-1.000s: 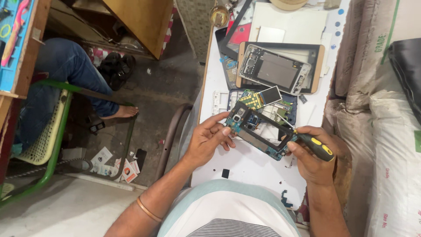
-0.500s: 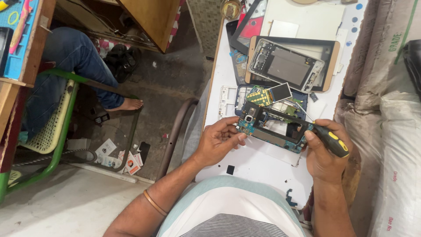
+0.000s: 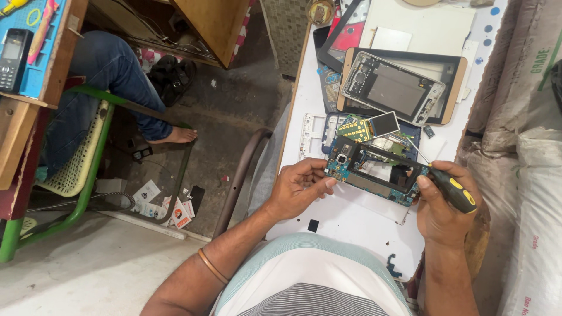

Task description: The person holds a disassembled mobile phone frame with its motherboard and uses a screwdriver to unscrew and pry internal components, working over a cluttered repair bench with other phone parts and screens nearby.

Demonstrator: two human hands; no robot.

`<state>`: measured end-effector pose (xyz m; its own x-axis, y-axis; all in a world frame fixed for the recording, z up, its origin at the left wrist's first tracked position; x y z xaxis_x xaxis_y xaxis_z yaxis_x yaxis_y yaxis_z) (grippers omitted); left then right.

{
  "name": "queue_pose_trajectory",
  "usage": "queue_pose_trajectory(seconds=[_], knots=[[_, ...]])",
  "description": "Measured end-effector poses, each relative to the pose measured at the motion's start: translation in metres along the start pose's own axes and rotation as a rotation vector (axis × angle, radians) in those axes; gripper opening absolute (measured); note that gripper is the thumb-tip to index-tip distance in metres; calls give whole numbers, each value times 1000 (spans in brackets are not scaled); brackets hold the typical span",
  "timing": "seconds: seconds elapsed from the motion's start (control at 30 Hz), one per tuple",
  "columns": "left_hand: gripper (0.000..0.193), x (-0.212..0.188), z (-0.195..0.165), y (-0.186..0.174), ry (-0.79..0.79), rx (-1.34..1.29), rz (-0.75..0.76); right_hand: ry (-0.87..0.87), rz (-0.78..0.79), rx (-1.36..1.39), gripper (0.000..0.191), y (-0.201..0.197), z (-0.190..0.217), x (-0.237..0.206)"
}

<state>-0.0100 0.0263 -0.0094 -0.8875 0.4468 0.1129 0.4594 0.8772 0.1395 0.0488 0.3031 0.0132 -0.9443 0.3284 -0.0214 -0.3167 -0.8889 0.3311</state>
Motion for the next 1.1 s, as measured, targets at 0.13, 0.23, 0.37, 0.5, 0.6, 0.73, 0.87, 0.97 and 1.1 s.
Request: queue_pose_trajectory(seconds=[0.13,0.23,0.37,0.5,0.6,0.73,0.87,0.97,1.1], knots=[[35,0,0,-1,20,-4,9,-13,0,48,29,-2,-2,0],[33,0,2,-2,26,-28,15,-21,7,30,29,-2,-1,0],[30,0,4,-2,32,-39,12,-13,18,9,28,1,0,-1],[30,1,5,-2,41,-38,16,12,20,22,28,2,1,-1],[35,0,5,-3,33,-73,14,2,27,18,28,2,1,-1],[37,0,6,-4,2,-98,20,9,17,9,28,1,0,0],[37,0,4,-4,12,-102,21,2,23,13,28,0,-1,0],[37,0,3,-4,23,-97,24,-6,26,8,28,-1,-1,-1],[36,0,3,-4,34,-79,26,0,21,22,28,-1,-3,-1]])
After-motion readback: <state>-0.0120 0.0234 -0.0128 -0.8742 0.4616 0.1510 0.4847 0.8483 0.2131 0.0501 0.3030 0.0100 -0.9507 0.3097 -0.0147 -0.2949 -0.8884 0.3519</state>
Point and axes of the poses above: each hand's wrist, its own x-axis towards the middle knuckle, its own y-axis out of the palm, z = x × y, the point moved 5 cm from there along x, towards the middle knuckle, and after that the axes turned 6 degrees about y, right-handed, at the moved point
